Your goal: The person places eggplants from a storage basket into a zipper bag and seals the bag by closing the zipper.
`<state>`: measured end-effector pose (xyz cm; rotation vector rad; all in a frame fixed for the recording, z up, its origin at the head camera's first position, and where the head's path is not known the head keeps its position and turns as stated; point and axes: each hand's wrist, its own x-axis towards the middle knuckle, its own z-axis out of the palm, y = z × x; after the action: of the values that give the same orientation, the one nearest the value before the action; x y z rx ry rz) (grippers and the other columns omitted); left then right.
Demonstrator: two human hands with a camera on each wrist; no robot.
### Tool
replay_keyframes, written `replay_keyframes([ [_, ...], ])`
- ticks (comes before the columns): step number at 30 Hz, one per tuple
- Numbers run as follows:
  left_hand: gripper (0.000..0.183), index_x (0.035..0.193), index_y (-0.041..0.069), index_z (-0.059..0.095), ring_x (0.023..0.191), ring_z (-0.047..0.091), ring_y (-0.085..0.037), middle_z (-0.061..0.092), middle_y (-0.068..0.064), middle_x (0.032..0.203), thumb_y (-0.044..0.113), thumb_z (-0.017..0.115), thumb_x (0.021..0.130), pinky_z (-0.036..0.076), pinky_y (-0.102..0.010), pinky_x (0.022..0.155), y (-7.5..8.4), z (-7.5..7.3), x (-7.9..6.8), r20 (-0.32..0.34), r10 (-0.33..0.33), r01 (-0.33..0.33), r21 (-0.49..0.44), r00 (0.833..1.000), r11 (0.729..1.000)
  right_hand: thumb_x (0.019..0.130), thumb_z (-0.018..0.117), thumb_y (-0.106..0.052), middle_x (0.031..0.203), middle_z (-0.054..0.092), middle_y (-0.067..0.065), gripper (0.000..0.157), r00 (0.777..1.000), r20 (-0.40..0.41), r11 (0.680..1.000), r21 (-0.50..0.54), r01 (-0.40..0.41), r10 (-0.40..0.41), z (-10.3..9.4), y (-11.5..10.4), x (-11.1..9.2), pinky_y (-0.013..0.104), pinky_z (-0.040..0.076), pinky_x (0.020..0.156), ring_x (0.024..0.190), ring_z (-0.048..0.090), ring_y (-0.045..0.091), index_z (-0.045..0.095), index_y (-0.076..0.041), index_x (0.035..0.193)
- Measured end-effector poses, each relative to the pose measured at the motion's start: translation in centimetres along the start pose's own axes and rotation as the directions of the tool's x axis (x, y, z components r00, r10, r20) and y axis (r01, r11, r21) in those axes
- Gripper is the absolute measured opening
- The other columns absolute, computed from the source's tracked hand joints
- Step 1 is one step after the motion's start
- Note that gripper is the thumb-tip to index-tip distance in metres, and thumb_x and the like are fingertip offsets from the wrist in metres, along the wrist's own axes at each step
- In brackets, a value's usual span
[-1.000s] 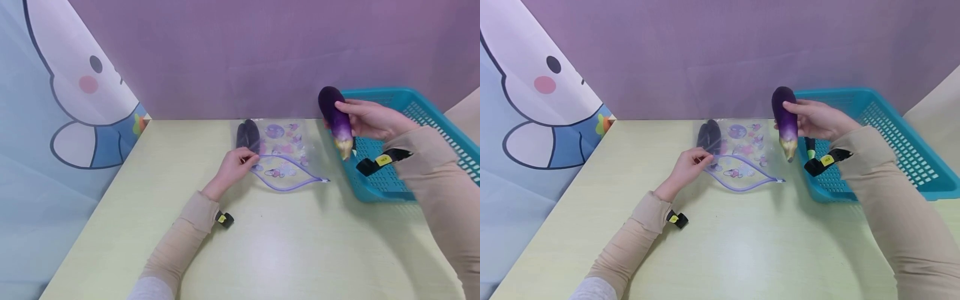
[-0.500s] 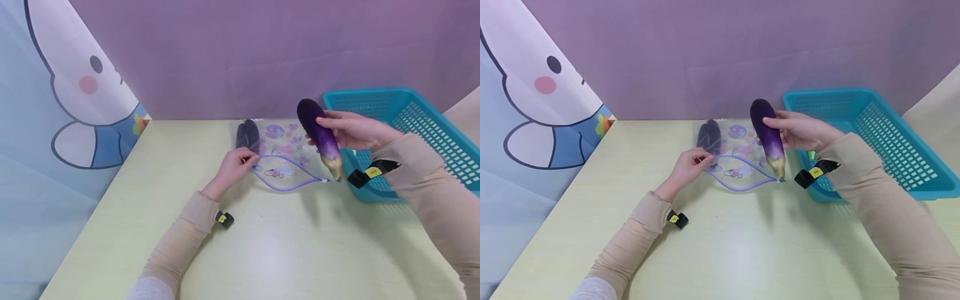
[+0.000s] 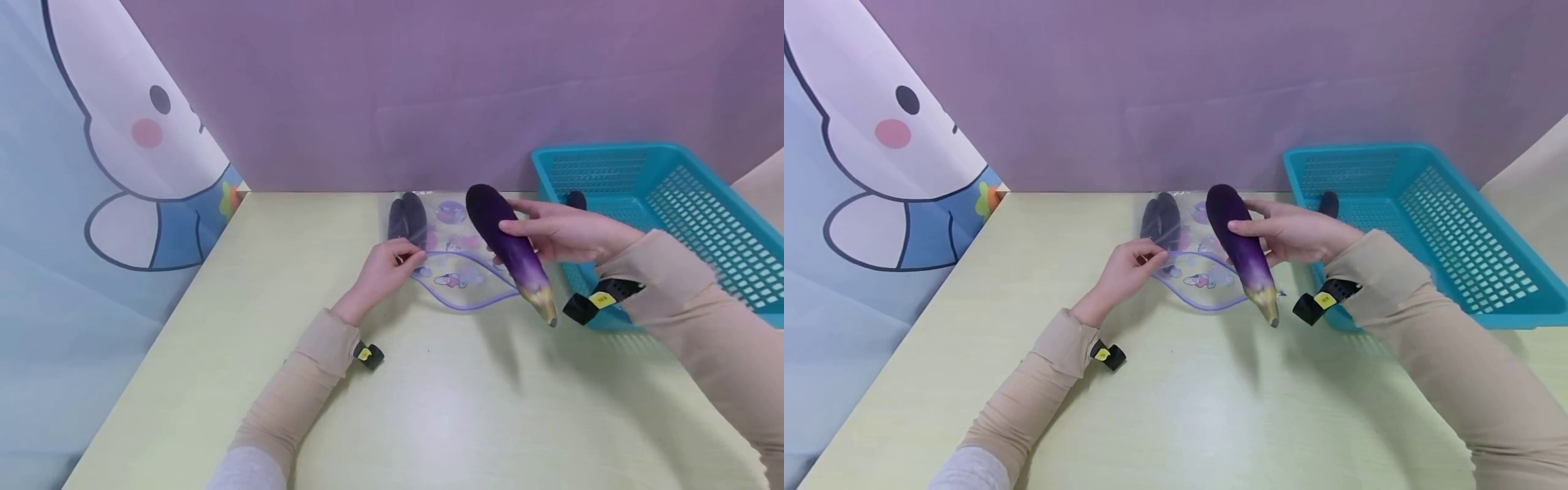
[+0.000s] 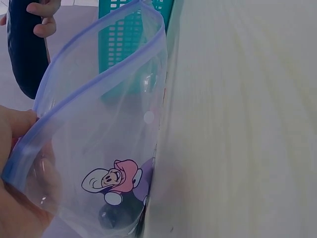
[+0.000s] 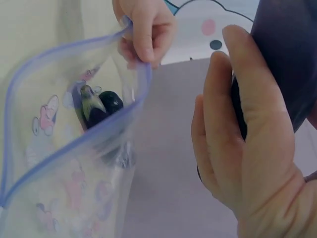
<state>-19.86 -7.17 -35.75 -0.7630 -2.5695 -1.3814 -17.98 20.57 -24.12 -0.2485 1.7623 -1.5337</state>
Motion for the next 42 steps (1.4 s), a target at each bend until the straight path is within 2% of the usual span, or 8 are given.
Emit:
replay_keyframes([
  [7,0.014,0.090,-0.001,0.072,0.065,0.050,-0.013,0.062,-0.010,0.076,0.009,0.064,0.089,0.042,-0.020,0.060,0.1,-0.1,0.1,0.000,0.013,-0.013,-0.003,1.000,1.000,0.100,0.047,-0.024,0.144,0.028,0.026,0.079,0.999,0.036,0.999,-0.042,-0.003,0.004,1.3,0.2,0.1,0.046,0.050,0.089,0.108,0.061,0.026,-0.012,-0.016,0.151],
  [10,0.014,0.091,-0.001,0.072,0.066,0.051,-0.013,0.063,-0.010,0.077,0.009,0.063,0.089,0.042,-0.020,0.060,0.1,-0.1,0.1,0.003,0.010,-0.010,0.001,1.000,1.000,0.099,0.049,-0.024,0.145,0.026,0.030,0.082,0.999,0.051,0.999,-0.053,-0.013,0.016,1.9,0.3,-0.1,0.047,0.051,0.087,0.107,0.062,0.027,-0.014,-0.016,0.151],
  [15,0.014,0.091,-0.001,0.072,0.067,0.052,-0.015,0.063,-0.011,0.078,0.009,0.063,0.089,0.042,-0.020,0.061,0.3,-0.2,0.1,0.002,0.004,-0.004,0.005,1.000,1.000,0.098,0.052,-0.025,0.142,0.030,0.031,0.087,0.996,0.073,0.997,-0.068,-0.047,0.052,2.6,0.6,-0.4,0.044,0.053,0.084,0.104,0.062,0.026,-0.017,-0.016,0.150],
  [22,0.014,0.090,-0.002,0.072,0.067,0.053,-0.016,0.063,-0.011,0.078,0.008,0.063,0.090,0.042,-0.020,0.061,0.4,-0.2,0.1,0.003,0.005,-0.005,0.008,1.000,1.000,0.097,0.053,-0.024,0.133,0.043,0.029,0.085,0.992,0.074,0.992,-0.084,-0.095,0.101,3.3,0.9,-0.5,0.044,0.054,0.081,0.102,0.064,0.029,-0.013,-0.015,0.151],
  [42,0.014,0.091,-0.002,0.072,0.068,0.053,-0.016,0.063,-0.011,0.078,0.008,0.063,0.089,0.043,-0.019,0.062,0.4,-0.2,0.0,-0.013,-0.011,0.011,0.005,1.000,1.000,0.095,0.057,-0.024,0.124,0.051,0.027,0.089,0.984,0.107,0.987,-0.095,-0.133,0.143,4.4,1.5,-0.7,0.040,0.056,0.074,0.098,0.066,0.029,-0.011,-0.013,0.151],
])
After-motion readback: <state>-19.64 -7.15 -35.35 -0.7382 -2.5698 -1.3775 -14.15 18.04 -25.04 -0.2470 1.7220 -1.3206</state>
